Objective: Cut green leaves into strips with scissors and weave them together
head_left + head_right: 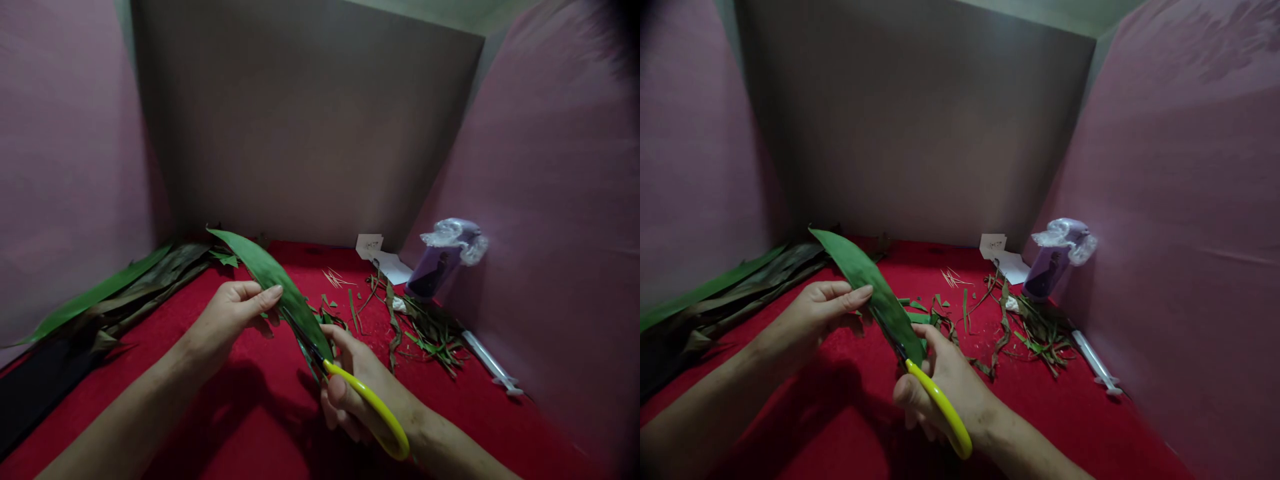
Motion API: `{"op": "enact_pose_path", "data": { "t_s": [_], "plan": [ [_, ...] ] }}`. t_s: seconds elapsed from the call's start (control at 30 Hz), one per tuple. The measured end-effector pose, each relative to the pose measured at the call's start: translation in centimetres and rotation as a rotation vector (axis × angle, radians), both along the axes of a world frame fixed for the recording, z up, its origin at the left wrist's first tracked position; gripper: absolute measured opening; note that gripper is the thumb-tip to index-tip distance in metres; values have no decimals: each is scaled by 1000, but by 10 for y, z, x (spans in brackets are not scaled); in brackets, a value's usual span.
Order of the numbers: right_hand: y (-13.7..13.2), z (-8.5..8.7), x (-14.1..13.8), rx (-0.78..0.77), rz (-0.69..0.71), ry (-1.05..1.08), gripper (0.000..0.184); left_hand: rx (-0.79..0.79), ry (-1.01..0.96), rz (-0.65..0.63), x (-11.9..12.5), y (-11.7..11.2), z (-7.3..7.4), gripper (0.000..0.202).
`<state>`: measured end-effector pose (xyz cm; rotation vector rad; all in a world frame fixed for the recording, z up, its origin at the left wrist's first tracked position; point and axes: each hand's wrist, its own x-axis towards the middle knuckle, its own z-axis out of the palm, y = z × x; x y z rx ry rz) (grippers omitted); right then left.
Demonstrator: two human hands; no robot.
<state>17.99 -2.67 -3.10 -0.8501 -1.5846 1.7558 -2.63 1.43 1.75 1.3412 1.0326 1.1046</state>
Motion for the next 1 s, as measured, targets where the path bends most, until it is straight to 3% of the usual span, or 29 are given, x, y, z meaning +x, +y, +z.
{"op": "enact_pose_path", "data": {
  "t_s": [0.17,0.37,0.6,1.0],
  "plan": [
    [0,-3,-1,-75,-34,-76,83,-31,-5,-16,2,2,-1,28],
    [0,1,-10,-13,-206,-23,63,-68,-69,-33,4,4,-3,25],
    [-1,2,-16,-115,-147,77,60,-55,-77,-42,3,5,-6,25],
    [0,5,-17,-150,-215,34,57,-58,15,-44,6,3,-4,27]
  ]
}}
